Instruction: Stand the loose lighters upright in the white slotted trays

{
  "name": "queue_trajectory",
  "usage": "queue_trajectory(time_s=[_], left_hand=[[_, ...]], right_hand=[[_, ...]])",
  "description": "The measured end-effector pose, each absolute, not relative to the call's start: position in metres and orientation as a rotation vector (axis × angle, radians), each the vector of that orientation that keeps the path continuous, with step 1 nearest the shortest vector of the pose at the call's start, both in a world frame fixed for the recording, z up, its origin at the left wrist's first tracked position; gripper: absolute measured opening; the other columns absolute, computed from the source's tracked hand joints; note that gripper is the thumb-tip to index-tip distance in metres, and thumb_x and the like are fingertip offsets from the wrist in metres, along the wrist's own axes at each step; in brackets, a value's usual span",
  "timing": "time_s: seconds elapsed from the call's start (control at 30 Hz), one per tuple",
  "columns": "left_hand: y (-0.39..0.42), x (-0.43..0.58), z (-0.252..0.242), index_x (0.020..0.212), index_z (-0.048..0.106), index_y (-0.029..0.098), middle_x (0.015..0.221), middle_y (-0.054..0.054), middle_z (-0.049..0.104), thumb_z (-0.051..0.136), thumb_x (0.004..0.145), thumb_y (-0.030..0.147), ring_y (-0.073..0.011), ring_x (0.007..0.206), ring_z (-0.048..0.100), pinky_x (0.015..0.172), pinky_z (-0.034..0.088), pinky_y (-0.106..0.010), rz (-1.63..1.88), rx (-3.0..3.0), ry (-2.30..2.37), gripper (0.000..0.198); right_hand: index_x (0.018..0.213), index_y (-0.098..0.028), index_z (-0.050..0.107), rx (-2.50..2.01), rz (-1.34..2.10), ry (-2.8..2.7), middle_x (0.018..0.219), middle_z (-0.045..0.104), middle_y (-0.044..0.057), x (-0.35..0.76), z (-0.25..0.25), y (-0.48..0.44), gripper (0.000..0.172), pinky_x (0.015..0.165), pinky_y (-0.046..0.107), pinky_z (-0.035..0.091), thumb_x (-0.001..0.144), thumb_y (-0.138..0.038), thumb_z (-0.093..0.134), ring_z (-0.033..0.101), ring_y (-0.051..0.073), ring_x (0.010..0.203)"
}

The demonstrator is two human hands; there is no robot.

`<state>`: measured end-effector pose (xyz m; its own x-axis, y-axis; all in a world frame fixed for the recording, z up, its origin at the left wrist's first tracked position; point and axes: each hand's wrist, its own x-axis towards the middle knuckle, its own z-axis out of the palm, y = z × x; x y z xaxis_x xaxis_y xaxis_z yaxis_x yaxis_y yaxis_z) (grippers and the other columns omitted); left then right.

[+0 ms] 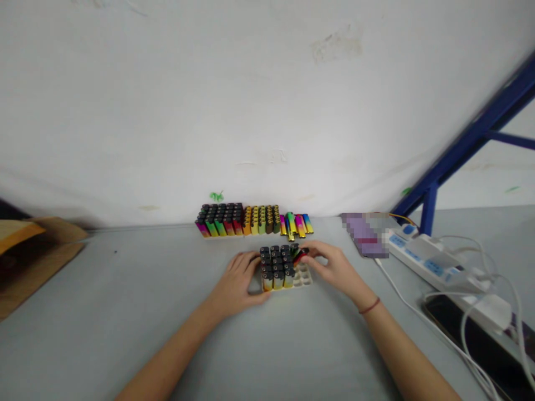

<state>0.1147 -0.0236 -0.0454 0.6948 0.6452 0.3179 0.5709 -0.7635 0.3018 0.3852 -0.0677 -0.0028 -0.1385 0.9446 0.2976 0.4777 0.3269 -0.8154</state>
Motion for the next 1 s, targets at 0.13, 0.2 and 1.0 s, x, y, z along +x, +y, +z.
queue_trajectory(time_s=[0.13, 0.2, 1.0], left_hand=[[-0.024, 0.115, -0.044, 0.127, 0.051, 0.015, 0.129, -0.016, 0.054, 0.068, 0.075, 0.049, -0.0350, 0.119, 0.050, 0.105, 0.039, -0.052, 0.606, 2.722, 0.999, 0.064], [-0.024, 0.115, -0.044, 0.126, 0.052, 0.014, 0.128, -0.017, 0.054, 0.068, 0.076, 0.049, -0.0350, 0.119, 0.050, 0.104, 0.040, -0.052, 0.605, 2.725, 0.995, 0.064], [-0.024, 0.115, -0.042, 0.126, 0.052, 0.012, 0.129, -0.018, 0.054, 0.069, 0.075, 0.049, -0.0351, 0.120, 0.050, 0.106, 0.038, -0.052, 0.576, 2.743, 0.995, 0.065]], right_hand=[[0.112, -0.021, 0.066, -1.293, 0.449, -1.910, 0.102, 0.072, 0.008, 0.384, 0.002, -0.068, 0.023, 0.084, 0.034, 0.054, 0.093, -0.028, 0.055, 0.068, 0.018, 0.085], [0.112, -0.021, 0.066, -1.296, 0.386, -1.968, 0.103, 0.072, 0.009, 0.384, 0.003, -0.069, 0.023, 0.085, 0.034, 0.053, 0.094, -0.026, 0.053, 0.068, 0.019, 0.089], [0.108, -0.005, 0.061, -2.277, 0.055, -1.777, 0.103, 0.067, 0.020, 0.420, -0.024, -0.007, 0.022, 0.080, 0.029, 0.041, 0.089, -0.015, 0.055, 0.062, 0.025, 0.096]])
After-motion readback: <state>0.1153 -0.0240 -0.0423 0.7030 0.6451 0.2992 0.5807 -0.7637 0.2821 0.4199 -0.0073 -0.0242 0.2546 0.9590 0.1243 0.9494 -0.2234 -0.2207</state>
